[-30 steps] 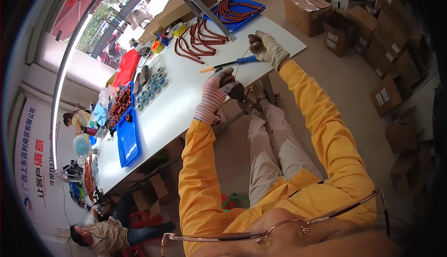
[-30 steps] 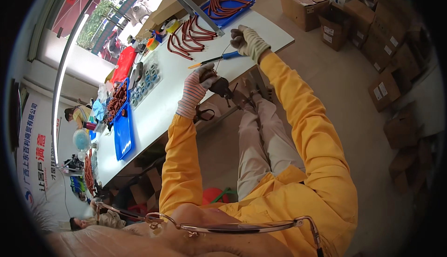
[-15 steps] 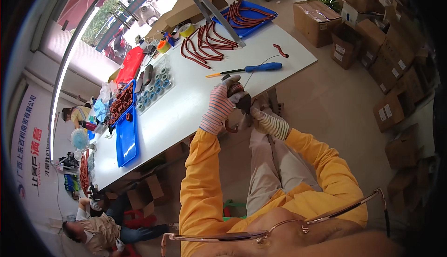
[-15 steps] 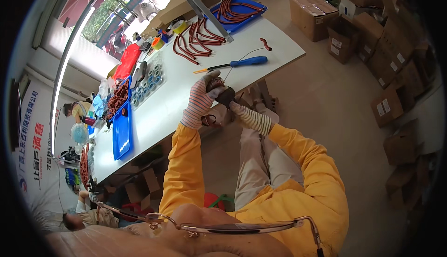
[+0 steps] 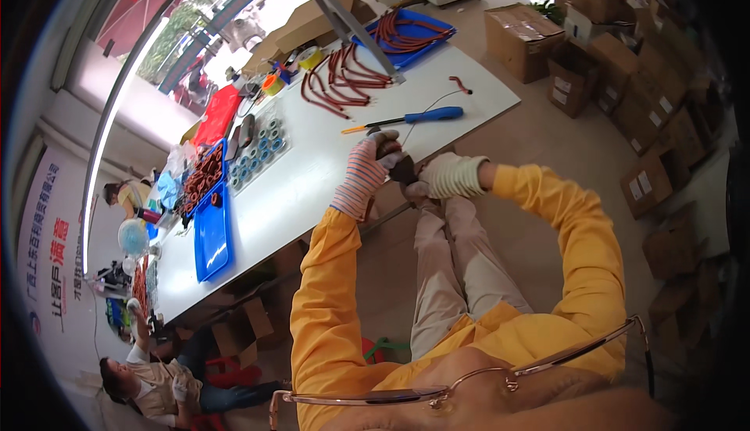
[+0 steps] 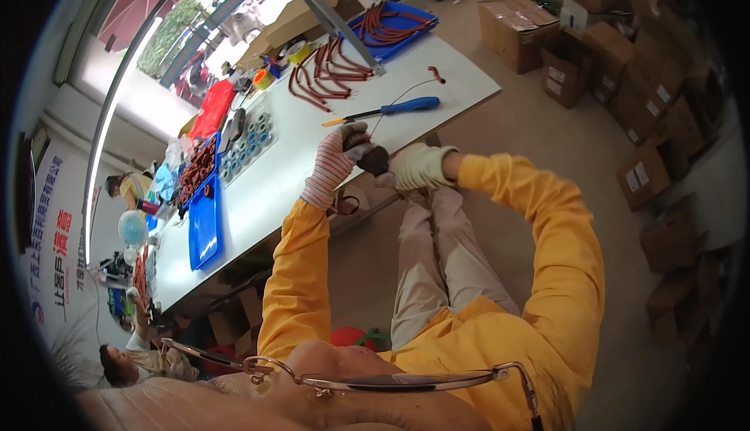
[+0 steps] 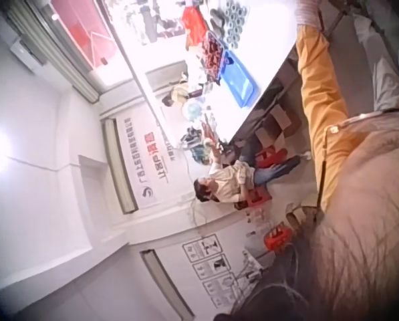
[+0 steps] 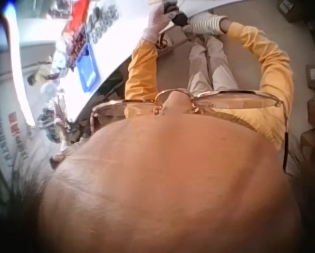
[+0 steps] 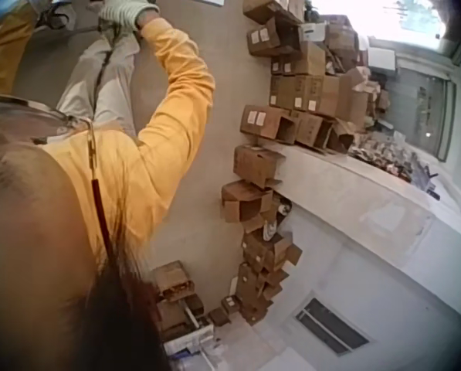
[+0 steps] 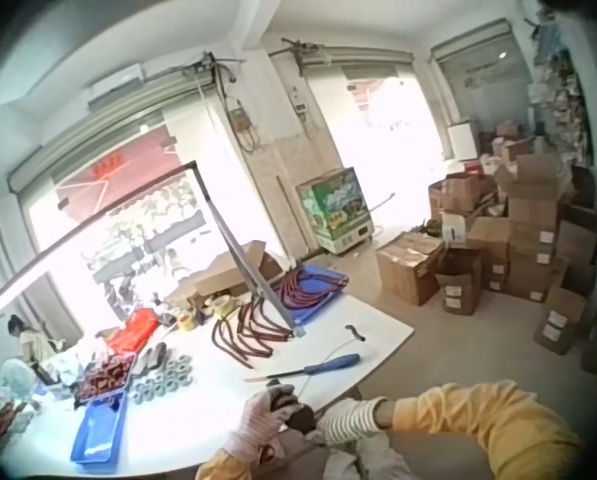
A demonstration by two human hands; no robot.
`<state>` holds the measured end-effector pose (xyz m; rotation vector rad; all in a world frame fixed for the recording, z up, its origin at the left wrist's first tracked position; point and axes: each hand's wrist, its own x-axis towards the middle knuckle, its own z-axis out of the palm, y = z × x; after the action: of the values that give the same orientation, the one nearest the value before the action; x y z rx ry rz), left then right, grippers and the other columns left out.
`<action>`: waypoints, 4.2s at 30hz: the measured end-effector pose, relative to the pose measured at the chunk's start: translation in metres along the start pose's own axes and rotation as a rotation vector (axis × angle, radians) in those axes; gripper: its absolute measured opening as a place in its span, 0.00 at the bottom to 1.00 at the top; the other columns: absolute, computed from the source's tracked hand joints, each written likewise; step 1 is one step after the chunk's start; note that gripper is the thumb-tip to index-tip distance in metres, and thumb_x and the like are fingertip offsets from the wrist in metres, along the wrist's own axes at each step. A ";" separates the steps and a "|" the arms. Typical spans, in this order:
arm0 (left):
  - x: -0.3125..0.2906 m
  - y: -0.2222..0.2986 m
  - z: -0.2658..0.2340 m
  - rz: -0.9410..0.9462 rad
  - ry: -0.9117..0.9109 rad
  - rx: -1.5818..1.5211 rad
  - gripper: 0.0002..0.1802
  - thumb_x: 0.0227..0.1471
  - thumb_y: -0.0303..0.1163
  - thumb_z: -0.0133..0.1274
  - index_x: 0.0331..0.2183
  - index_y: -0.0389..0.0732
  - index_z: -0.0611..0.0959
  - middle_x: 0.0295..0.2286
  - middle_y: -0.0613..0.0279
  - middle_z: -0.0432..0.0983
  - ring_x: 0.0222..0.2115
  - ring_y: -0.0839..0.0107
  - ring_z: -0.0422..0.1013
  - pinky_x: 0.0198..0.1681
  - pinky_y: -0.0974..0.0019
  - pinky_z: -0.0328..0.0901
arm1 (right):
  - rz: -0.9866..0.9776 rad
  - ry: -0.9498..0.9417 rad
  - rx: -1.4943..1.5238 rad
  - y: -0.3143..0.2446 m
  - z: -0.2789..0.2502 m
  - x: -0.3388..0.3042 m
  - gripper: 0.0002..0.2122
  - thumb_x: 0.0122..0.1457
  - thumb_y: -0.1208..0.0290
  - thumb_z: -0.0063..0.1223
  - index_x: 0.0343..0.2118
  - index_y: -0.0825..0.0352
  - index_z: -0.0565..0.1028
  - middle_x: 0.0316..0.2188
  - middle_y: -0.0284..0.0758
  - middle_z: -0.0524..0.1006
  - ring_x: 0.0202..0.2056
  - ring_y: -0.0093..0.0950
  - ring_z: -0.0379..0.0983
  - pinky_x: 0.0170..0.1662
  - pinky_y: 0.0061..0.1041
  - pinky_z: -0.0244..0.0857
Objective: Crimping metal connectors onto electrical wires using a tool.
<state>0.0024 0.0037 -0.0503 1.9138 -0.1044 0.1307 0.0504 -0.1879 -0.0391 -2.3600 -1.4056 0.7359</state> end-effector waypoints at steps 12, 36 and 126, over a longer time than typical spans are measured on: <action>-0.044 0.087 0.049 0.742 -0.084 1.559 0.22 0.46 0.39 0.48 0.45 0.44 0.73 0.25 0.62 0.74 0.31 0.64 0.69 0.35 0.60 0.62 | -0.384 0.470 0.575 -0.040 -0.086 -0.078 0.12 0.59 0.66 0.47 0.39 0.69 0.73 0.31 0.34 0.77 0.34 0.25 0.72 0.38 0.22 0.66; -0.137 0.204 0.014 0.995 0.520 0.818 0.36 0.37 0.26 0.60 0.52 0.45 0.69 0.45 0.55 0.69 0.43 0.62 0.68 0.43 0.63 0.64 | -0.631 0.573 1.360 -0.162 -0.065 -0.104 0.18 0.56 0.51 0.47 0.33 0.64 0.71 0.24 0.27 0.72 0.22 0.15 0.68 0.25 0.17 0.66; 0.009 0.062 -0.011 -0.196 -0.085 0.577 0.16 0.45 0.31 0.59 0.39 0.39 0.80 0.31 0.62 0.79 0.32 0.74 0.72 0.38 0.71 0.66 | -0.182 0.893 0.012 -0.054 0.082 0.029 0.10 0.51 0.77 0.47 0.38 0.64 0.69 0.34 0.42 0.71 0.34 0.41 0.70 0.36 0.37 0.66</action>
<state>0.0027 -0.0070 0.0120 2.4929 0.0746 -0.0625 -0.0234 -0.1368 -0.0879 -2.0605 -1.1422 -0.3443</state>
